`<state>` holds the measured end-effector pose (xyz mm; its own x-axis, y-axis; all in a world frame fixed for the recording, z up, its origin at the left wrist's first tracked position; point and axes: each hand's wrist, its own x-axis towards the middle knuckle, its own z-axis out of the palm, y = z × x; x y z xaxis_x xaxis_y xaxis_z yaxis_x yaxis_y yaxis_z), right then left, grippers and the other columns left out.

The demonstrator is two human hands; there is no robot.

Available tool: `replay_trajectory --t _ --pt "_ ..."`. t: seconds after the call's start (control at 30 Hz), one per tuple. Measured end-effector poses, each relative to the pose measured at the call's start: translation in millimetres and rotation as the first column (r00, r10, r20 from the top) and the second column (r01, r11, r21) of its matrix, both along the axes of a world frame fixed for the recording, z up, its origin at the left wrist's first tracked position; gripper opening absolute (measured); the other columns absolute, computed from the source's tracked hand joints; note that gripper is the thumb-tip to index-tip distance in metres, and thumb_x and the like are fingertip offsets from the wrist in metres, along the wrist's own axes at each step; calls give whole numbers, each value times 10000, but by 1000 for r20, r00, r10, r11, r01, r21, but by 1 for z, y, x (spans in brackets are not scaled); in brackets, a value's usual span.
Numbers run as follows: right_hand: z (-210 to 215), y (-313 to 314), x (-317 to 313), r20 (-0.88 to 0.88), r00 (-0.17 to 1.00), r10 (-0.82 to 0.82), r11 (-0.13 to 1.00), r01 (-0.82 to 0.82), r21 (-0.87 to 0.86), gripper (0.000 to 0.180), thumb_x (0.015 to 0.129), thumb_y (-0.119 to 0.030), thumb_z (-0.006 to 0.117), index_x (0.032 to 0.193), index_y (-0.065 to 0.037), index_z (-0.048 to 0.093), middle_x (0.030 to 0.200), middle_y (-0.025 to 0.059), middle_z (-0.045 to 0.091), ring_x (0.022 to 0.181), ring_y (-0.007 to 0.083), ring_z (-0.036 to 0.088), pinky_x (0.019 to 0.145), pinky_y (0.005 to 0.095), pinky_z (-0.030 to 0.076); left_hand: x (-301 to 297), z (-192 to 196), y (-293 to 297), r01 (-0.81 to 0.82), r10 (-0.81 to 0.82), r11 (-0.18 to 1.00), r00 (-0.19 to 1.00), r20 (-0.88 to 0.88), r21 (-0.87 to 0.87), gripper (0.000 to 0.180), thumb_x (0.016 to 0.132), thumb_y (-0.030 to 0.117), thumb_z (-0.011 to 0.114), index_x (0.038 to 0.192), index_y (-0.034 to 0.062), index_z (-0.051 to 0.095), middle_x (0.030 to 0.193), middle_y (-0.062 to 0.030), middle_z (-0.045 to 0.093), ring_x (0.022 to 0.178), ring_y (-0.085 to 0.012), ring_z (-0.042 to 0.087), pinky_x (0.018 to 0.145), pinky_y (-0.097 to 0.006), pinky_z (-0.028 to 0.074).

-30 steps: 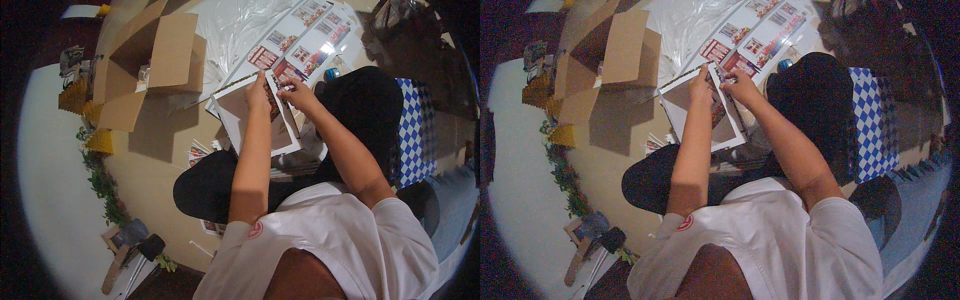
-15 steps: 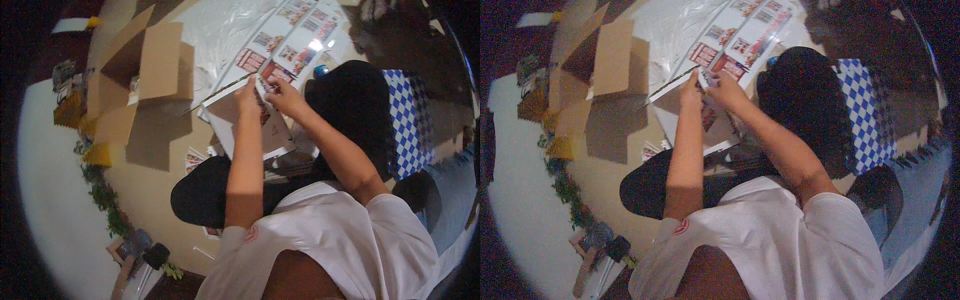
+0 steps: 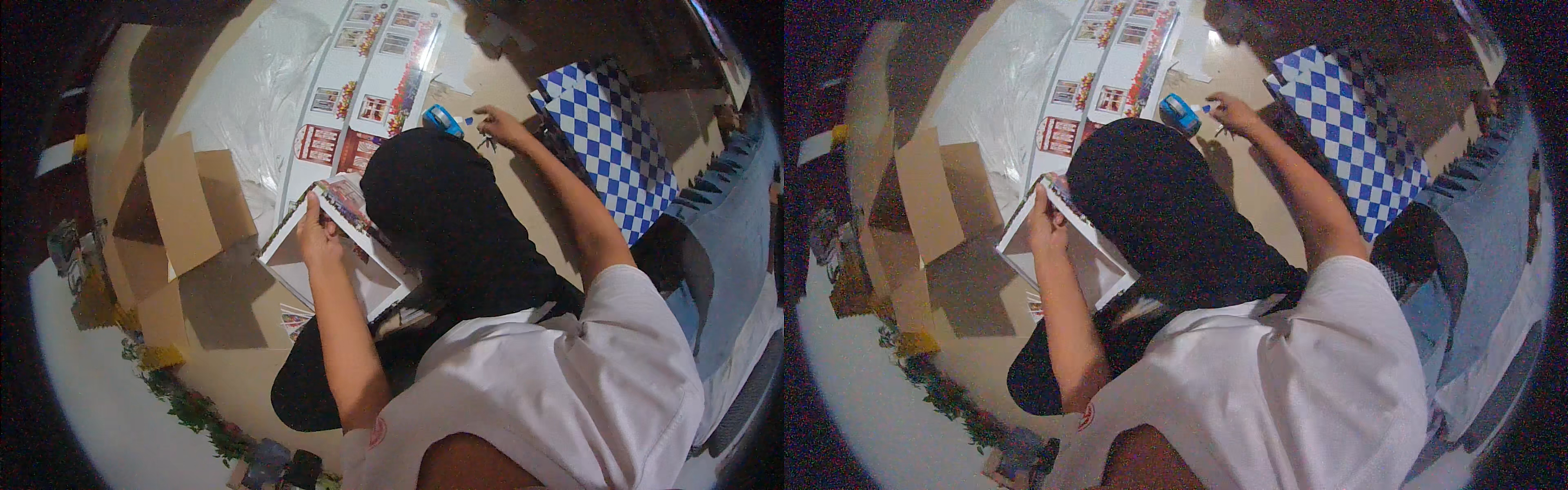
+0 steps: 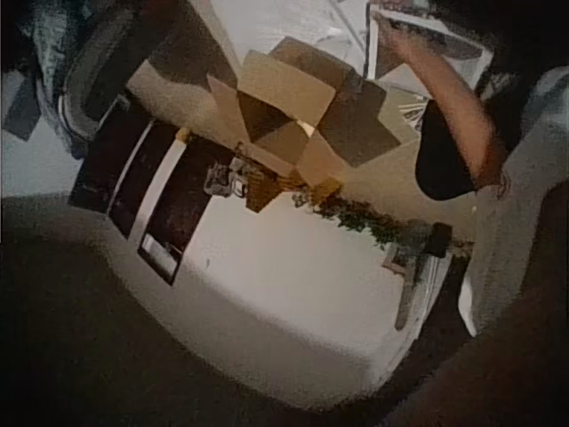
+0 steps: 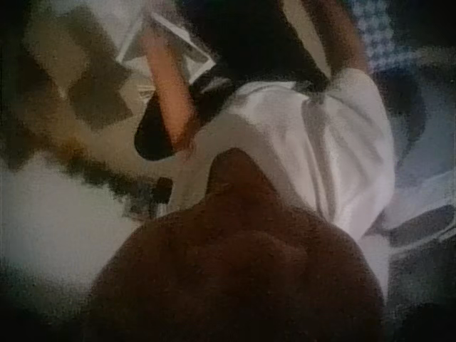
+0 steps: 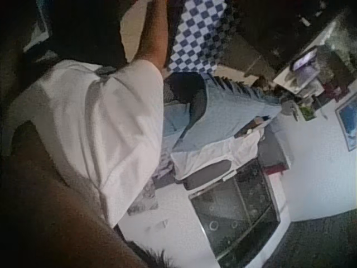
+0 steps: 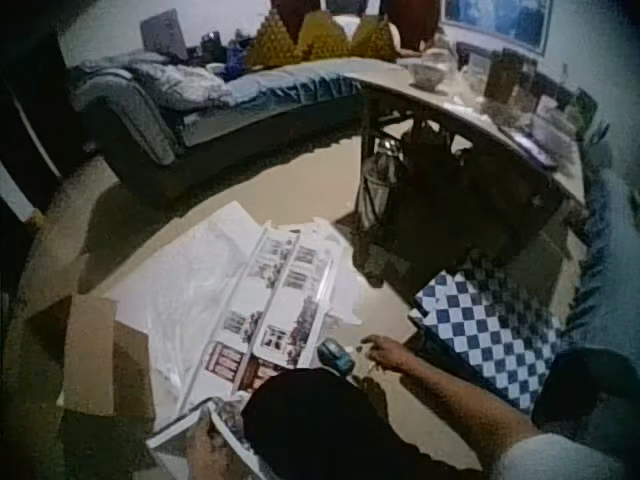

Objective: The person assembles small paper boxes by folding printed paper sheets and securing the edges with adhesive tape. They repeatedly fold flaps, apply tape to seams, and press the edges to form the box shape.

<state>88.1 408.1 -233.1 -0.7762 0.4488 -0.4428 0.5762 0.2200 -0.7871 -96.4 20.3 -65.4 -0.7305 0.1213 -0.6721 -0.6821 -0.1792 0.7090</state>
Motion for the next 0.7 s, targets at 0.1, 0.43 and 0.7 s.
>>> replay_trajectory --t 0.1,0.43,0.7 --pt "-35 -34 -3 17 997 -79 965 81 -251 390 859 -189 626 1234 -128 537 862 115 635 651 163 595 539 294 481 0 1 -2 -21 22 998 1000 13 -62 322 863 293 676 1000 8 620 818 -69 647 479 -82 460 366 -213 279" --pt "-78 -41 -38 96 994 -45 992 56 -111 224 868 -188 608 1059 -76 576 827 91 659 654 140 592 580 286 476 5 12 1 -57 62 993 997 49 -99 262 832 280 716 850 38 619 706 -13 602 423 -48 355 364 -197 235" --pt "-99 -30 -45 169 981 -96 979 124 -161 209 844 -219 640 940 -38 599 791 56 626 691 138 579 596 296 472 -2 -10 -7 -45 41 998 996 74 54 251 832 263 716 865 34 616 707 -8 585 468 -45 429 386 -156 331"
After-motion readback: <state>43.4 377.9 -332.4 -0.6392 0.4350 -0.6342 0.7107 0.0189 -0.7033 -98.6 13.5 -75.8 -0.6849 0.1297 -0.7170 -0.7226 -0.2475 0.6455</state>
